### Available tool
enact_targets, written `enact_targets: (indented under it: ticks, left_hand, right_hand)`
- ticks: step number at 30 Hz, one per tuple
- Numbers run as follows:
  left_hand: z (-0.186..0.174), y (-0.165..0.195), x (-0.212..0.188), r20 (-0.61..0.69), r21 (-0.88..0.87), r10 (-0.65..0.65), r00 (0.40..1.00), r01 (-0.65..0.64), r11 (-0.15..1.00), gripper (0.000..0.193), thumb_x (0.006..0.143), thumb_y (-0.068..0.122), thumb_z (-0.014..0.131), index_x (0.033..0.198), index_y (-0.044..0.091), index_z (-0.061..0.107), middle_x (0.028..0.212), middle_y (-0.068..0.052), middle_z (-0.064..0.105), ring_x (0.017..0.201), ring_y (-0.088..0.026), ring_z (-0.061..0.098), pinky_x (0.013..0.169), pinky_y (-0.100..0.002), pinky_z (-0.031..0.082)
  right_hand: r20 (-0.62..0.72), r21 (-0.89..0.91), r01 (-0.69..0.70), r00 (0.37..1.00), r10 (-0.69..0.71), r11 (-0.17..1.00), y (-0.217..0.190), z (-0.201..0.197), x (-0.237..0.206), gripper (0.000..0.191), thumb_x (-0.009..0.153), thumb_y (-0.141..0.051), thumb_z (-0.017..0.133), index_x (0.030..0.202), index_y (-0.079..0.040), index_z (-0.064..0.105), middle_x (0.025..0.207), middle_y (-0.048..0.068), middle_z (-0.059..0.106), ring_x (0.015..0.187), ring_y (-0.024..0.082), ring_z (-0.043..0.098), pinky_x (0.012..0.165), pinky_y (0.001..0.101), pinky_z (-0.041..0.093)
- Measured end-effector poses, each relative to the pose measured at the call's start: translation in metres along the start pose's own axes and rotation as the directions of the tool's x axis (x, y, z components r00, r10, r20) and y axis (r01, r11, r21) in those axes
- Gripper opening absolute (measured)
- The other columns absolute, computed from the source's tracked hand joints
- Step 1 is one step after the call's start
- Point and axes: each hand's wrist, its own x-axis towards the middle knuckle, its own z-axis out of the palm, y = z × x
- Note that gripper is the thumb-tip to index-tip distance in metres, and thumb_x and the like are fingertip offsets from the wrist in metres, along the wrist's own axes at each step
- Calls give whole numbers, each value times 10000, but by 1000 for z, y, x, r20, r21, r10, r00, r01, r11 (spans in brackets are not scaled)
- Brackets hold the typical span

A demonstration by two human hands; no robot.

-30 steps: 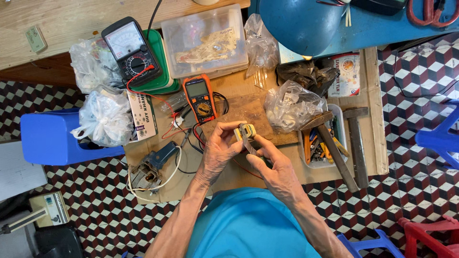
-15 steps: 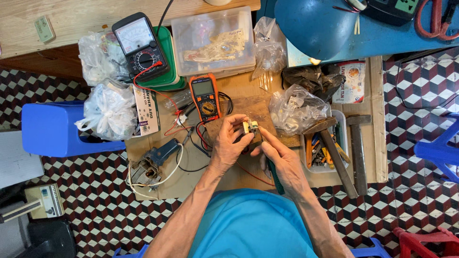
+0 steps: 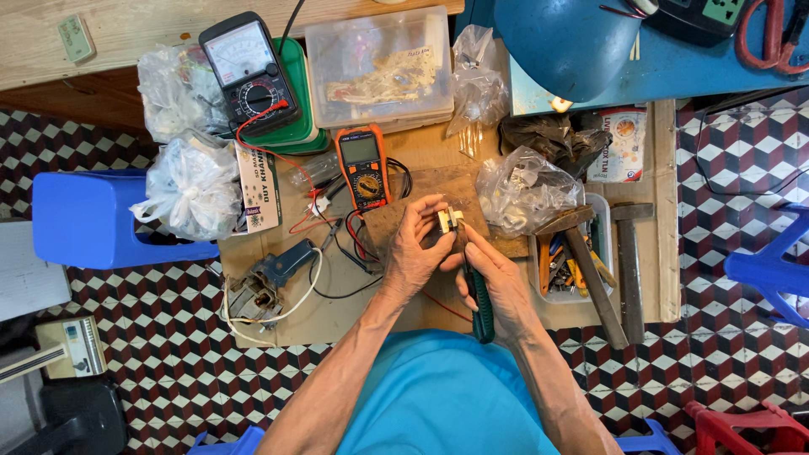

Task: The person sits at a cluttered workbench and repairs a small electrical component, holding it in one hand while working on it with pliers and tapping it with a hammer. They repeatedly reposition and turn the component over, prying at its parts and adjusting it between tool passes.

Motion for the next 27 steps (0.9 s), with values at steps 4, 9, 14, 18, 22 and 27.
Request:
enact_targets:
  ticks: [4,9,14,18,22,27]
  left_hand:
    - [0,3,0,-15,40,-19,1000,19,999,584,892,37,712,1420,49,462,1384,-165,609,1320,-260,619,1140,-381,506]
    - [-1,7,0,-15,91,-17,1000,19,996,588,886,51,719,1416,50,465,1361,-157,630,1291,-253,641,1112,-380,528]
    - [-1,9,1,-7,95,-19,1000,20,995,601,888,55,727,1427,60,461,1362,-155,630,1282,-254,644,1103,-376,535]
    - [-2,7,0,-3,102,-46,999,46,994,610,884,66,731,1429,72,457,1364,-146,633,1265,-250,653,1057,-367,563]
    - [-2,5,0,5,106,-13,1000,12,994,601,895,66,728,1434,73,461,1366,-151,630,1277,-254,654,1074,-360,561]
    - [-1,3,0,-24,127,-15,1000,18,992,578,903,72,720,1427,73,478,1370,-153,633,1269,-261,665,1063,-367,560]
  right_hand:
    - [-1,2,-3,1000,3,1000,1,-2,-1,650,1026,-291,538,1608,-70,349,949,126,686,617,87,557,431,200,435]
    - [-18,13,-4,1000,4,1000,2,-1,-2,645,1022,-286,540,1603,-82,347,940,117,677,615,86,548,427,201,423]
    - [5,48,10,1000,-10,999,4,-2,-3,633,1032,-272,551,1603,-61,376,912,94,653,623,80,544,437,196,419]
    - [-38,17,-2,999,2,1000,8,-4,0,598,1014,-272,569,1569,-94,433,867,64,637,604,76,532,433,199,411]
    - [-82,-227,96,990,-117,969,15,-1,3,521,1012,-270,576,1509,-118,537,841,30,646,590,51,521,428,195,397]
    - [-147,-243,158,969,-198,957,27,7,6,473,1019,-242,586,1477,-121,575,832,10,651,571,34,501,437,185,379]
